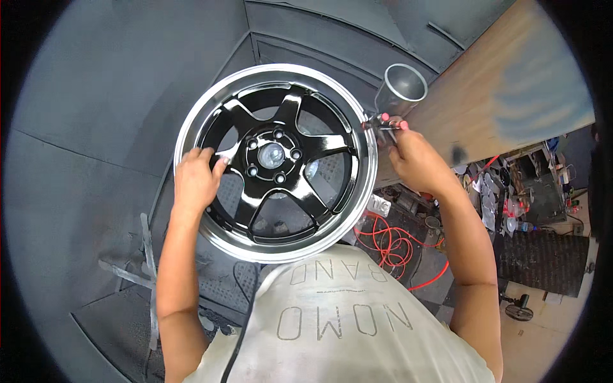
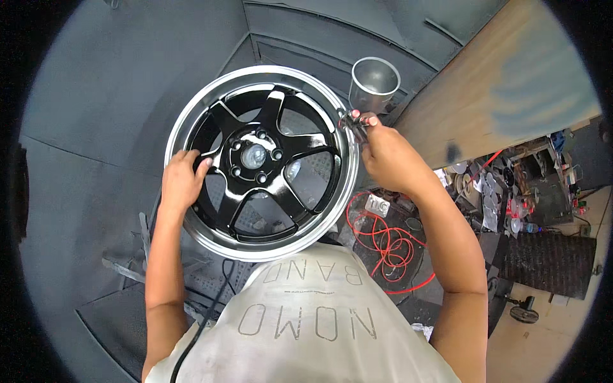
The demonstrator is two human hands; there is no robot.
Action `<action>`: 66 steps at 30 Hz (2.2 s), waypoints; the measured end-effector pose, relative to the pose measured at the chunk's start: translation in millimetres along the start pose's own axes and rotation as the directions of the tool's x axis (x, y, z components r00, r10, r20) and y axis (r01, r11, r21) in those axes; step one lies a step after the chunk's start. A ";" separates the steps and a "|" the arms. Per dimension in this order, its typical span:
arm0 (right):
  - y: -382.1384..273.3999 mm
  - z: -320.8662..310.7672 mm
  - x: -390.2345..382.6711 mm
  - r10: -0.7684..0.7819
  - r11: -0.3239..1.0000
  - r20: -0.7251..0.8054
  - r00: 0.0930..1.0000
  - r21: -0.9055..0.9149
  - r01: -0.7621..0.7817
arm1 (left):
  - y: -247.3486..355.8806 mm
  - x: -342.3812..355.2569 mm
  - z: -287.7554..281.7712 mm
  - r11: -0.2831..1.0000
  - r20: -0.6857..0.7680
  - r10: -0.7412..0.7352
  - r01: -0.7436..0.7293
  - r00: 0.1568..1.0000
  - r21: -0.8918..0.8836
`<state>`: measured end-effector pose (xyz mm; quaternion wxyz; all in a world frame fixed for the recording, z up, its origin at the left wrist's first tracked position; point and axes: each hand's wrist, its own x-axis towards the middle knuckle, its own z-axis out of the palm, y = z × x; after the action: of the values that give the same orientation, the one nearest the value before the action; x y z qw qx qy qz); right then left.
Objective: Cleaning a car wheel with a rag and then applying spray paint in a spray booth.
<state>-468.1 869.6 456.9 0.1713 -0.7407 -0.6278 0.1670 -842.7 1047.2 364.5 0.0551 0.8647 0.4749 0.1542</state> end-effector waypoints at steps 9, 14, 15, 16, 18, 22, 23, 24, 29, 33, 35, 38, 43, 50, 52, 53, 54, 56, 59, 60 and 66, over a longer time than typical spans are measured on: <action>46.8 0.1 -30.0 -0.141 0.990 0.261 0.955 0.017 0.142 | 90.8 -97.4 -15.1 0.981 0.172 -0.193 0.188 0.966 0.047; 32.4 -15.1 -49.1 -0.219 0.976 0.352 0.910 0.092 0.199 | 170.5 -119.6 -17.8 0.930 0.359 0.014 0.120 0.933 -0.349; 28.4 -17.3 -51.9 -0.221 0.975 0.388 0.895 0.098 0.198 | 177.4 -119.3 -19.3 0.879 0.325 0.090 0.079 0.941 -0.471; 24.3 -18.8 -54.7 -0.231 0.973 0.417 0.879 0.115 0.201 | 181.4 -118.7 -21.3 0.811 0.264 0.169 0.018 0.950 -0.584; 17.9 -21.0 -59.1 -0.210 0.977 0.490 0.846 0.129 0.168 | 181.2 -116.6 -26.2 0.772 0.246 0.227 -0.020 0.942 -0.636; 8.4 -17.1 -64.8 -0.372 0.920 0.525 0.765 0.315 0.232 | 164.2 -121.0 -33.7 0.751 0.158 0.186 -0.037 0.970 -0.659; 5.7 -14.2 -65.4 -0.416 0.897 0.513 0.751 0.370 0.243 | 158.6 -124.2 -33.3 0.784 0.095 0.114 -0.031 0.989 -0.620; 2.5 -10.4 -65.6 -0.453 0.872 0.507 0.733 0.422 0.247 | 150.3 -127.8 -32.7 0.813 0.063 0.026 0.016 0.998 -0.582; -16.7 8.1 -64.6 -0.490 0.801 0.501 0.714 0.581 0.143 | 92.0 -134.0 -3.8 0.795 -0.196 -0.435 0.273 0.879 -0.541; -26.4 11.4 -58.2 -0.486 0.737 0.344 0.803 0.655 0.165 | 38.7 -133.9 14.0 0.161 0.134 -0.719 0.351 0.682 -0.923; -26.9 10.3 -54.7 -0.379 0.748 0.341 0.860 0.660 0.068 | 19.3 -132.7 18.1 -0.106 0.286 -0.737 0.313 0.612 -0.944; -22.9 11.5 -49.9 -0.184 0.711 0.289 0.940 0.699 -0.076 | -4.9 -130.0 17.1 -0.163 0.339 -0.660 0.313 0.670 -0.936; -5.1 18.1 -33.9 0.241 0.771 0.015 0.970 0.604 -0.201 | -48.1 -104.6 11.2 -0.121 0.374 -0.631 0.390 0.680 -0.913; 23.5 26.1 -43.1 0.366 0.754 -0.046 0.929 0.600 -0.267 | -102.9 -53.2 47.5 -0.232 0.230 -0.393 0.146 0.890 -0.962; 28.6 33.5 -58.1 0.376 0.720 -0.065 0.924 0.649 -0.247 | -95.2 -74.4 60.2 -0.522 0.491 -0.377 0.258 0.785 -0.813; 31.4 36.9 -66.4 0.388 0.705 -0.081 0.918 0.667 -0.239 | -87.9 -78.6 68.0 -0.565 0.410 -0.261 0.206 0.874 -0.799; 34.6 41.5 -73.8 0.405 0.682 -0.075 0.911 0.688 -0.247 | -82.8 -82.5 70.1 -0.635 0.256 -0.062 0.160 0.965 -0.756; 44.0 45.9 -86.1 0.446 0.627 -0.022 0.895 0.721 -0.295 | -67.3 -93.3 64.3 -0.589 0.306 -0.285 0.087 0.908 -0.804; 56.7 47.7 -99.0 0.486 0.608 0.021 0.874 0.710 -0.355 | -33.3 -99.1 53.3 -0.575 0.332 -0.539 -0.050 0.774 -0.817; 60.4 46.9 -101.8 0.525 0.593 0.018 0.851 0.709 -0.381 | -24.2 -103.1 46.4 -0.573 0.275 -0.475 -0.056 0.836 -0.818; 71.9 40.1 -104.7 0.470 0.661 -0.064 0.880 0.686 -0.304 | 26.6 -126.2 50.0 -0.516 0.272 -0.681 -0.182 0.680 -0.837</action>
<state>-440.2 757.0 391.5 0.4537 -0.7634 -0.3296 0.3205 -868.6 929.5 296.5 0.6503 0.1304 0.3455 0.6639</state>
